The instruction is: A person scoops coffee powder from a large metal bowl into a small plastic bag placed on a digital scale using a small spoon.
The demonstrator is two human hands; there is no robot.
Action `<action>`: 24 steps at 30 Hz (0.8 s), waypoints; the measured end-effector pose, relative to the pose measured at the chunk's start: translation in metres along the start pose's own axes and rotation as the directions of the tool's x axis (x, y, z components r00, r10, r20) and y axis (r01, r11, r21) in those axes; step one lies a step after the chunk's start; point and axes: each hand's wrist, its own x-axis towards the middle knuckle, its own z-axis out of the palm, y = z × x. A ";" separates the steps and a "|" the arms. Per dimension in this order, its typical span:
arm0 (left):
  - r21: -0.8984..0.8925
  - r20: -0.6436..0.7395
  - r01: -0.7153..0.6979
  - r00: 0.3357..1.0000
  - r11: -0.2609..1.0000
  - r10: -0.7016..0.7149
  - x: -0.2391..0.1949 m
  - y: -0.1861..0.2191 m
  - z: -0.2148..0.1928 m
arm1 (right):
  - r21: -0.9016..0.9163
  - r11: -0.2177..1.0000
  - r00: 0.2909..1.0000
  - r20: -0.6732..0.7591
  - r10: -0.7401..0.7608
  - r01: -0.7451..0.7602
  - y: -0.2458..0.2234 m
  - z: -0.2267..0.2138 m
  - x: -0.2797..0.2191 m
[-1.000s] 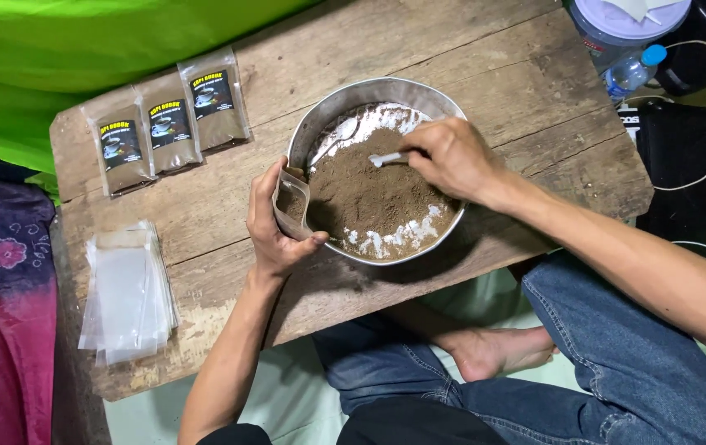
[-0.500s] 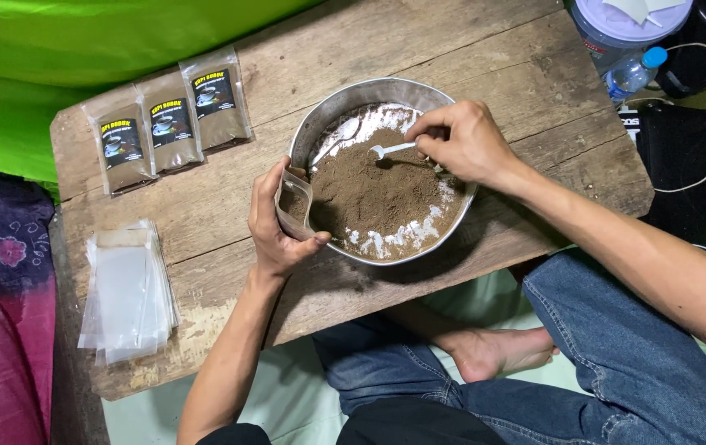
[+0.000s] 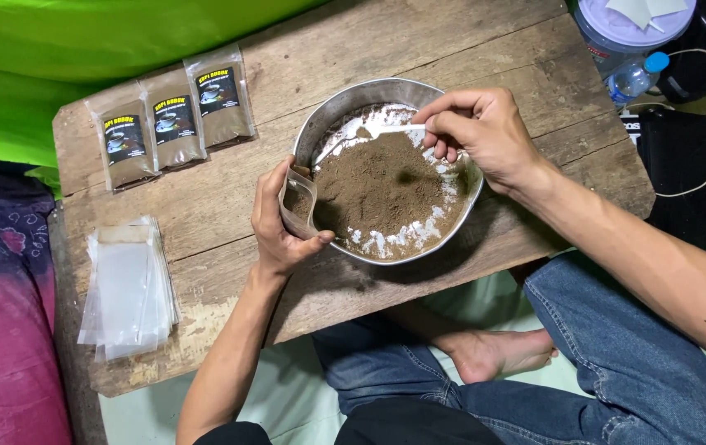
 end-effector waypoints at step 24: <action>0.060 0.105 0.062 0.992 0.996 -0.068 0.001 0.015 -0.007 | -0.188 0.943 0.934 0.288 -0.213 0.273 -0.064 0.047 -0.043</action>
